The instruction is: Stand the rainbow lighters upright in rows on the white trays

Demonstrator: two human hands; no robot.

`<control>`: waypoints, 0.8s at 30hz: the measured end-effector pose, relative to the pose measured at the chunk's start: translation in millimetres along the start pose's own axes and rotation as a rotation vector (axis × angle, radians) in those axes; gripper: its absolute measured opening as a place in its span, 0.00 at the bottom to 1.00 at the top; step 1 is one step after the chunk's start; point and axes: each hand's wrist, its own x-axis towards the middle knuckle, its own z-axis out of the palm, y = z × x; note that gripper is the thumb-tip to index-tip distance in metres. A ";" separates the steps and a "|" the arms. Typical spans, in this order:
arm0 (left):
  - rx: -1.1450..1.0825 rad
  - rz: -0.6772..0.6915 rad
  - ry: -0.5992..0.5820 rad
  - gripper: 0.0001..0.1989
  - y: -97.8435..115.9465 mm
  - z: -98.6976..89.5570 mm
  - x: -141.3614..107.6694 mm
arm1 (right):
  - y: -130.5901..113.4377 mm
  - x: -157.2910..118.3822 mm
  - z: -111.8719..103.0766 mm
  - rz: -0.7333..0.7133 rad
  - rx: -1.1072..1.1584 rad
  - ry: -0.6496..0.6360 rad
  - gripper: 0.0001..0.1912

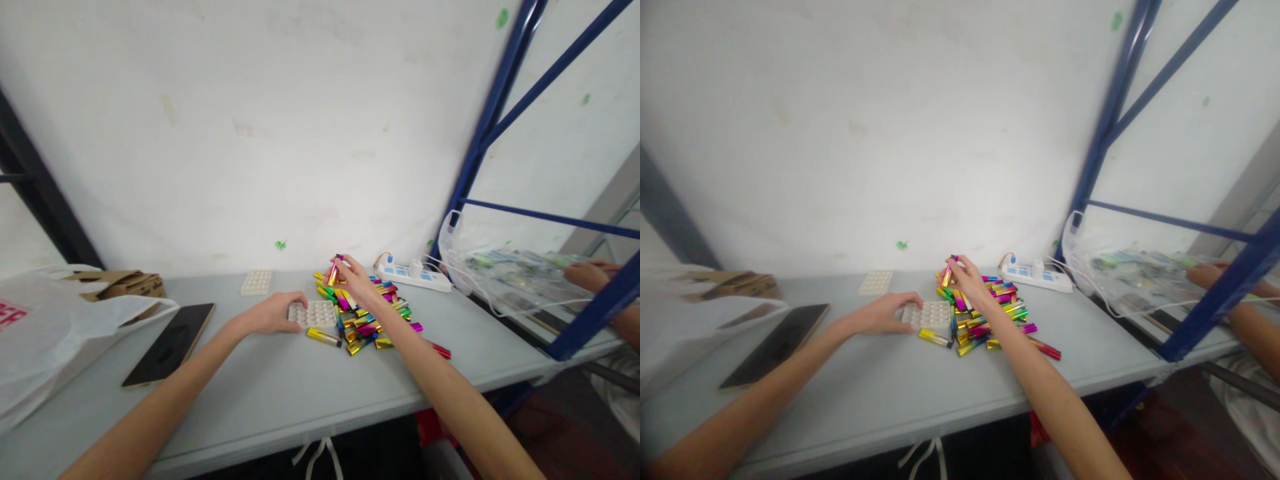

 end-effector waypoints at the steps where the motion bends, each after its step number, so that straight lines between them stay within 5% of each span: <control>1: -0.012 -0.001 0.017 0.24 1.0 2.1 -2.2 | 3.1 1.3 5.3 -0.012 0.009 -0.005 0.24; 8: -0.004 -0.082 0.180 0.41 -14.3 19.8 -16.7 | 18.8 -8.4 18.6 0.073 0.027 -0.069 0.23; 14: 0.025 -0.041 0.226 0.37 -25.2 23.4 -14.0 | 19.2 -15.2 26.4 0.226 0.039 -0.043 0.32; 24: 0.008 -0.080 0.216 0.39 -33.1 20.8 -18.6 | 36.7 -15.3 27.8 -0.073 -0.462 0.179 0.22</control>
